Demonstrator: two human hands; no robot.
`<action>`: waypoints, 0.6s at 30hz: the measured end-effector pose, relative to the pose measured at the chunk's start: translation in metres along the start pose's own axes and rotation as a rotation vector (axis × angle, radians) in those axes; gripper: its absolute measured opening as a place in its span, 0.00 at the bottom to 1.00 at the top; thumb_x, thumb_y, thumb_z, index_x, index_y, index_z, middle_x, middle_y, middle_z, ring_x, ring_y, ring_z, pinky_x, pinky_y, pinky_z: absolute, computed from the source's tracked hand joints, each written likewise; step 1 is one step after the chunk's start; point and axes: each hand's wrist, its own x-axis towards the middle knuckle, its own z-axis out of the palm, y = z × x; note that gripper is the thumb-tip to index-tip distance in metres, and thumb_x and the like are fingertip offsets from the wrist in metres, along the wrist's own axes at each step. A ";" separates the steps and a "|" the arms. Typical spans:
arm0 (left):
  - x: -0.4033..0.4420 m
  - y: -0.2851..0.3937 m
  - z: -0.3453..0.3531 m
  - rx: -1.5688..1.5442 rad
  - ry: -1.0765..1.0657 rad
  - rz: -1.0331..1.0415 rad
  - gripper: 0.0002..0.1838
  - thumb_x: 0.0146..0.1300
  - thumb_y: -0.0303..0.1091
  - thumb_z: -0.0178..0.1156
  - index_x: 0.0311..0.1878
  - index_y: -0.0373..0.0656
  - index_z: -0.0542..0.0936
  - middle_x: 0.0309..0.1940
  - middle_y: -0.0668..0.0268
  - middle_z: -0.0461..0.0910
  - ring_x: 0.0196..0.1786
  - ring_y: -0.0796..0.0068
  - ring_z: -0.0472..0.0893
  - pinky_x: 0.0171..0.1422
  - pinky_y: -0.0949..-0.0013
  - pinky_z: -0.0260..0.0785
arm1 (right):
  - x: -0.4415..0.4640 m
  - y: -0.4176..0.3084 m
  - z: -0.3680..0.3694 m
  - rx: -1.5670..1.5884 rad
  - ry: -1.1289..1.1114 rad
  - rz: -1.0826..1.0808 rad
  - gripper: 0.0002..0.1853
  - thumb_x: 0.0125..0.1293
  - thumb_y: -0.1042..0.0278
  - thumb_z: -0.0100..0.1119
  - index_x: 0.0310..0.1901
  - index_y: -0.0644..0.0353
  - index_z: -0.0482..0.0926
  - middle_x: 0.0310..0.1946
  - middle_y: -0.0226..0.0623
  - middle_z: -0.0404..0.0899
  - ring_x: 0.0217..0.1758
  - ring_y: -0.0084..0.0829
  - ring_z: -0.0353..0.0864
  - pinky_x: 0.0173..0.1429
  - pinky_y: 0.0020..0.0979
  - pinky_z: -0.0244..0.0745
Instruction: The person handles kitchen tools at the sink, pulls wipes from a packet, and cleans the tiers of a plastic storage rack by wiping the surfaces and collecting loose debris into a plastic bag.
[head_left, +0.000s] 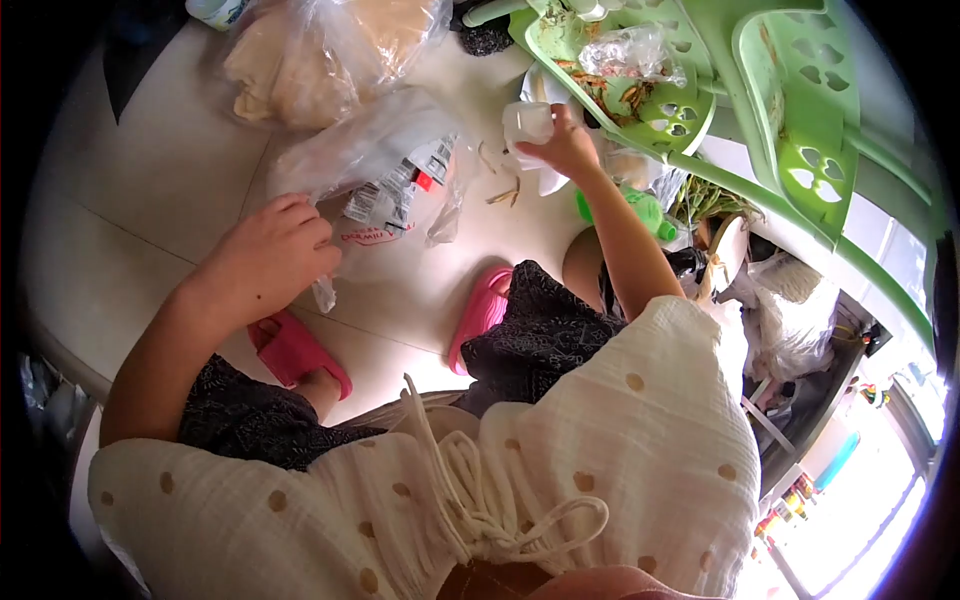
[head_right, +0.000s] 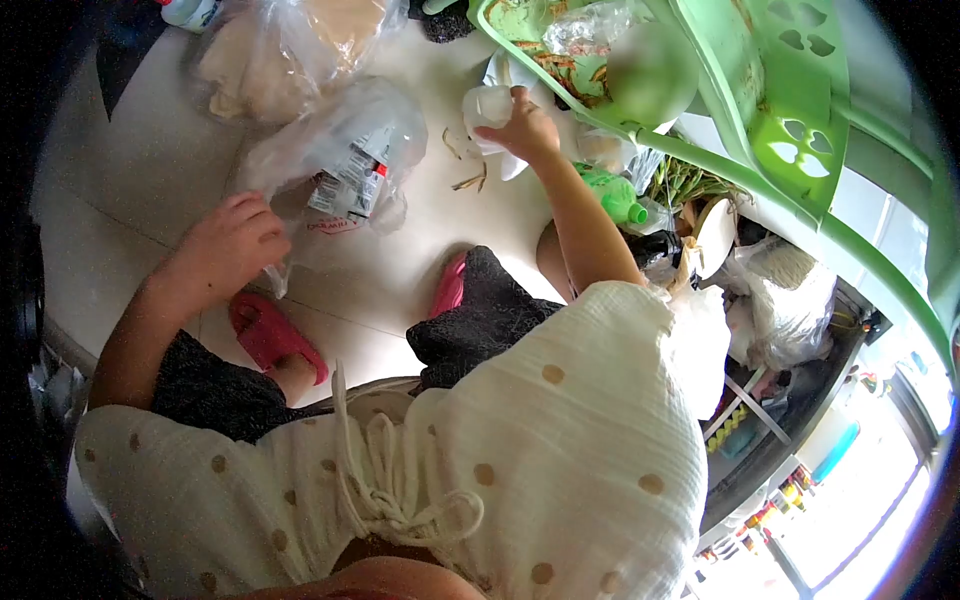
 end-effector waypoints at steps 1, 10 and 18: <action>0.000 0.000 0.000 -0.017 -0.011 -0.007 0.02 0.45 0.29 0.51 0.22 0.44 0.73 0.25 0.67 0.71 0.39 0.69 0.72 0.57 0.67 0.60 | 0.004 0.000 0.010 -0.061 0.049 0.014 0.47 0.38 0.38 0.62 0.55 0.64 0.57 0.39 0.50 0.75 0.42 0.44 0.76 0.46 0.36 0.70; 0.000 -0.003 0.002 -0.057 -0.040 -0.037 0.02 0.45 0.30 0.54 0.24 0.43 0.74 0.27 0.67 0.72 0.41 0.68 0.72 0.57 0.66 0.60 | 0.010 0.033 0.017 0.599 -0.129 -0.107 0.36 0.43 0.50 0.67 0.50 0.64 0.66 0.43 0.46 0.73 0.45 0.34 0.74 0.46 0.31 0.69; 0.003 -0.006 0.001 -0.077 -0.127 -0.047 0.06 0.44 0.29 0.57 0.28 0.41 0.75 0.32 0.64 0.73 0.45 0.66 0.71 0.57 0.64 0.61 | -0.016 0.038 -0.023 1.222 -0.273 0.355 0.25 0.55 0.54 0.56 0.51 0.59 0.68 0.39 0.33 0.74 0.39 0.27 0.74 0.43 0.30 0.71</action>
